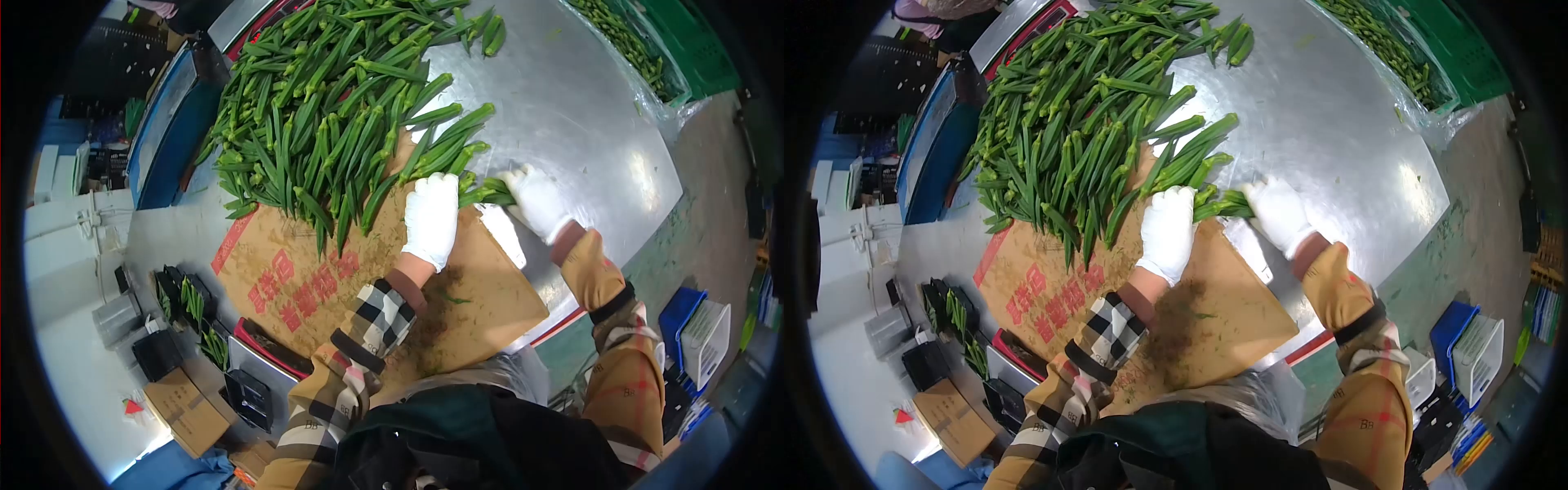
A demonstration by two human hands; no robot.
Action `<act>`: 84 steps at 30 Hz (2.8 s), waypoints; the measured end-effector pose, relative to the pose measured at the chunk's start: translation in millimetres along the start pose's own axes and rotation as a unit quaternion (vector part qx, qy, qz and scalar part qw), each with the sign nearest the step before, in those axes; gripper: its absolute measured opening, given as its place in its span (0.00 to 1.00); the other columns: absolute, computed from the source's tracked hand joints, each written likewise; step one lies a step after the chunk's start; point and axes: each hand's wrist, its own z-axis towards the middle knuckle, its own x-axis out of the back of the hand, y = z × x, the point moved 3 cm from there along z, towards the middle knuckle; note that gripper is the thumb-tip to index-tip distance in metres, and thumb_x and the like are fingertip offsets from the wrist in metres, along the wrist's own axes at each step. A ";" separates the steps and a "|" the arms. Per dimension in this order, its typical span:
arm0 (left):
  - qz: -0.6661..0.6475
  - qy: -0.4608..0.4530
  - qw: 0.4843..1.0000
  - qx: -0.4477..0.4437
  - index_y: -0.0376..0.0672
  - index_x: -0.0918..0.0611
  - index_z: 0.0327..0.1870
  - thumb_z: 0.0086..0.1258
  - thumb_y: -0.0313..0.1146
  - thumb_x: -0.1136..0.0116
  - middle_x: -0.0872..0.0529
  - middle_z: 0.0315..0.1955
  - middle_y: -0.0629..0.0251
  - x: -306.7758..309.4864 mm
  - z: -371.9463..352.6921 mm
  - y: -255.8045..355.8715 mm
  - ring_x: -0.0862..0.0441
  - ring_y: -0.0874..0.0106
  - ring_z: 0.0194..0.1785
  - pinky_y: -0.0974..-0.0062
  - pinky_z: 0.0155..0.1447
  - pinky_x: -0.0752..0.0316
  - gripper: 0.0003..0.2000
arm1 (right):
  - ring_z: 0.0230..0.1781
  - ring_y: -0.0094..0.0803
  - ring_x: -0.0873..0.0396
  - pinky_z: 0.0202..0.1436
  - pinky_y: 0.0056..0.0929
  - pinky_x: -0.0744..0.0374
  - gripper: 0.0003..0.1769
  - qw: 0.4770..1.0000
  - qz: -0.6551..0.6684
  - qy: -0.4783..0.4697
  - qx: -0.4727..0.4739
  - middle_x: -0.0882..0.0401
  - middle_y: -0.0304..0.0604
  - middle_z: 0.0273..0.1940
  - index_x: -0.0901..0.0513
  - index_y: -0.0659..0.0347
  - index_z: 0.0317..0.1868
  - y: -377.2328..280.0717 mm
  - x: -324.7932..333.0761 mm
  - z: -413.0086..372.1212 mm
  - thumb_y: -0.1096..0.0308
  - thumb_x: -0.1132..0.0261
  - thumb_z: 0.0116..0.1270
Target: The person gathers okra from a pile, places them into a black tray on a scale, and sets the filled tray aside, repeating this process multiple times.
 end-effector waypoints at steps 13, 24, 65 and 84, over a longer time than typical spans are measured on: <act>-0.437 -0.154 0.865 0.190 0.39 0.27 0.66 0.59 0.25 0.33 0.15 0.49 0.58 57.6 -79.3 -14.6 0.16 0.68 0.54 0.67 0.60 0.22 0.30 | 0.54 0.45 0.22 0.55 0.40 0.21 0.22 0.977 0.098 0.169 0.083 0.17 0.45 0.46 0.18 0.58 0.48 -32.7 -5.8 66.7 0.69 0.27 0.50; -0.894 -0.068 0.332 0.292 0.39 0.35 0.73 0.65 0.26 0.35 0.20 0.56 0.58 97.5 -156.8 -53.1 0.17 0.61 0.55 0.61 0.61 0.21 0.34 | 0.44 0.45 0.19 0.46 0.43 0.20 0.22 0.995 -0.085 0.042 0.041 0.18 0.45 0.40 0.18 0.55 0.46 -7.6 -28.5 60.7 0.64 0.24 0.49; -0.668 0.110 0.642 0.360 0.37 0.35 0.74 0.77 0.33 0.44 0.21 0.57 0.63 251.6 -400.5 -71.2 0.24 0.76 0.58 0.74 0.62 0.26 0.27 | 0.52 0.30 0.18 0.53 0.33 0.18 0.17 0.485 0.798 -0.338 -0.118 0.16 0.40 0.53 0.22 0.60 0.61 -433.2 -51.9 -123.6 0.71 0.34 0.73; -0.440 0.265 0.687 0.515 0.53 0.24 0.71 0.79 0.61 0.54 0.18 0.57 0.74 318.4 -607.8 -250.7 0.27 0.73 0.67 0.67 0.68 0.37 0.29 | 0.65 0.50 0.24 0.66 0.49 0.20 0.28 0.519 0.703 -0.475 -0.103 0.30 0.62 0.68 0.34 0.72 0.71 -495.4 -86.4 -98.4 0.59 0.45 0.81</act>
